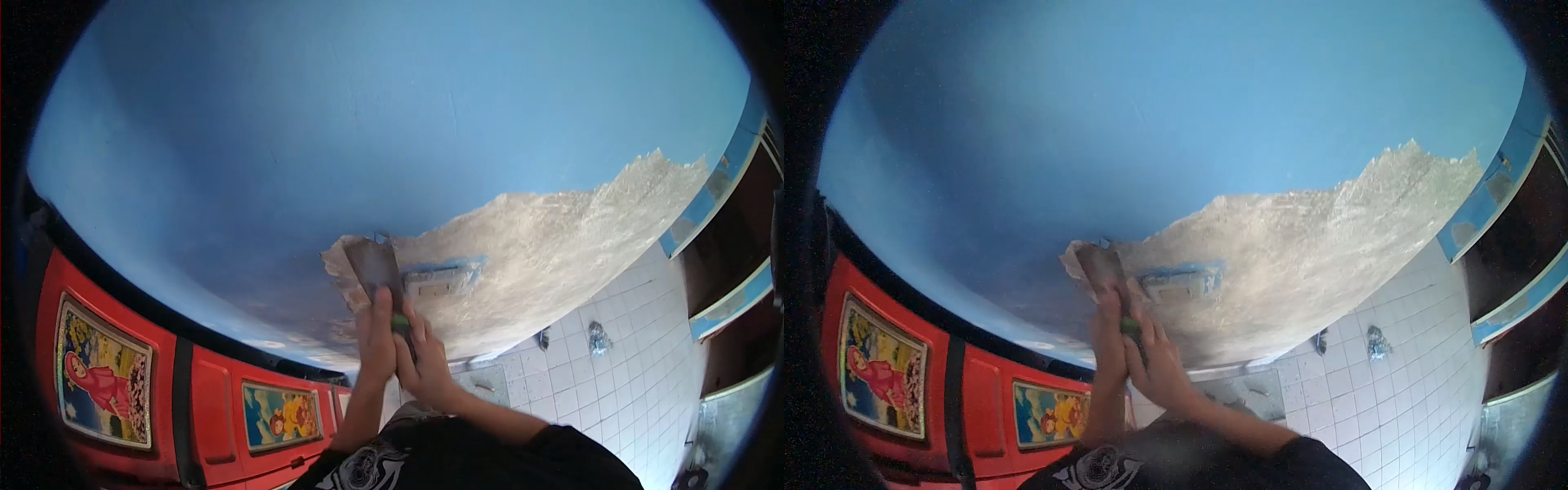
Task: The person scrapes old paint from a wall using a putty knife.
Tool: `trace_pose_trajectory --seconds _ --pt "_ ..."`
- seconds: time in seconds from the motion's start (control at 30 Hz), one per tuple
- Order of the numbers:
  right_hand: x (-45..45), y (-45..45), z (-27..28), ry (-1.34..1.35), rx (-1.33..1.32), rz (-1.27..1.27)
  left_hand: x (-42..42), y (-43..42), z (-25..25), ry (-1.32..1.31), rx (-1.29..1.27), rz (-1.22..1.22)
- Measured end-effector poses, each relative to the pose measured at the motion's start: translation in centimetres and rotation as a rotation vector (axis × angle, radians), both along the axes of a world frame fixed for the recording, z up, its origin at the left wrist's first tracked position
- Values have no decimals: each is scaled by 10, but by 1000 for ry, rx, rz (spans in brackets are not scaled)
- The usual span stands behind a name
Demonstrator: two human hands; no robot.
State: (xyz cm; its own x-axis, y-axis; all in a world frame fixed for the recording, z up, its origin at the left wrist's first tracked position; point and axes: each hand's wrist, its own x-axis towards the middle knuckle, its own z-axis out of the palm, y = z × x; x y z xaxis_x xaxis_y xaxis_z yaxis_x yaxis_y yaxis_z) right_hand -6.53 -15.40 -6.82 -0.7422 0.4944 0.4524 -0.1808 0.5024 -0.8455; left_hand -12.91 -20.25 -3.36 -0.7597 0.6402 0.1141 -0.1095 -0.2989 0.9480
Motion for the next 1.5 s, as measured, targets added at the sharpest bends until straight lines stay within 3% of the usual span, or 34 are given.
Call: trace_pose_trajectory --seconds 0.07,0.17,0.27,0.4,0.47,0.63,0.7,0.77,0.8,0.87,0.93,1.0,1.1,1.13,1.2,1.27,1.4,1.5 --pt "-7 3 19 24 15 41 -16 6 16 -51 228 -42" --pt "-7 3 33 33 -20 96 -7 4 33 -46 214 6" --pt "17 -5 2 -28 -108 111 8 -2 -3 -22 19 116" --pt "25 -7 -9 -99 -69 3 15 -2 -16 -83 -17 -15" --pt "11 -3 5 -117 -101 97 3 0 2 -214 137 -24" --pt "17 -6 -5 -28 -58 73 11 -6 -11 -153 157 15" --pt "24 -2 -10 45 -4 54 11 -10 -24 -148 34 -29" --pt "39 3 -17 -174 -863 459 8 -17 -35 -113 -30 -31" --pt "44 3 -20 -174 -858 468 8 -17 -36 -86 -94 -35" --pt "52 3 -24 -21 -1451 628 12 -15 -32 -86 -85 -86" --pt "53 1 -23 -65 -1478 590 22 -13 -23 -88 -82 -133" --pt "52 3 -27 -105 -1499 558 35 -4 -14 -231 -1 -88" --pt "46 10 -43 -70 -1223 519 50 1 -16 -184 -109 102" --pt "38 12 -45 129 -474 209 51 1 -23 -182 -106 116" --pt "32 18 -35 321 279 -90 49 4 -37 -5 -185 121" --pt "36 21 -13 24 -706 263 35 14 -23 -48 -107 135" --pt "34 24 -11 18 -692 325 38 15 -24 -41 -106 253" --pt "48 24 -31 3 -494 365 57 12 -42 7 -124 229"
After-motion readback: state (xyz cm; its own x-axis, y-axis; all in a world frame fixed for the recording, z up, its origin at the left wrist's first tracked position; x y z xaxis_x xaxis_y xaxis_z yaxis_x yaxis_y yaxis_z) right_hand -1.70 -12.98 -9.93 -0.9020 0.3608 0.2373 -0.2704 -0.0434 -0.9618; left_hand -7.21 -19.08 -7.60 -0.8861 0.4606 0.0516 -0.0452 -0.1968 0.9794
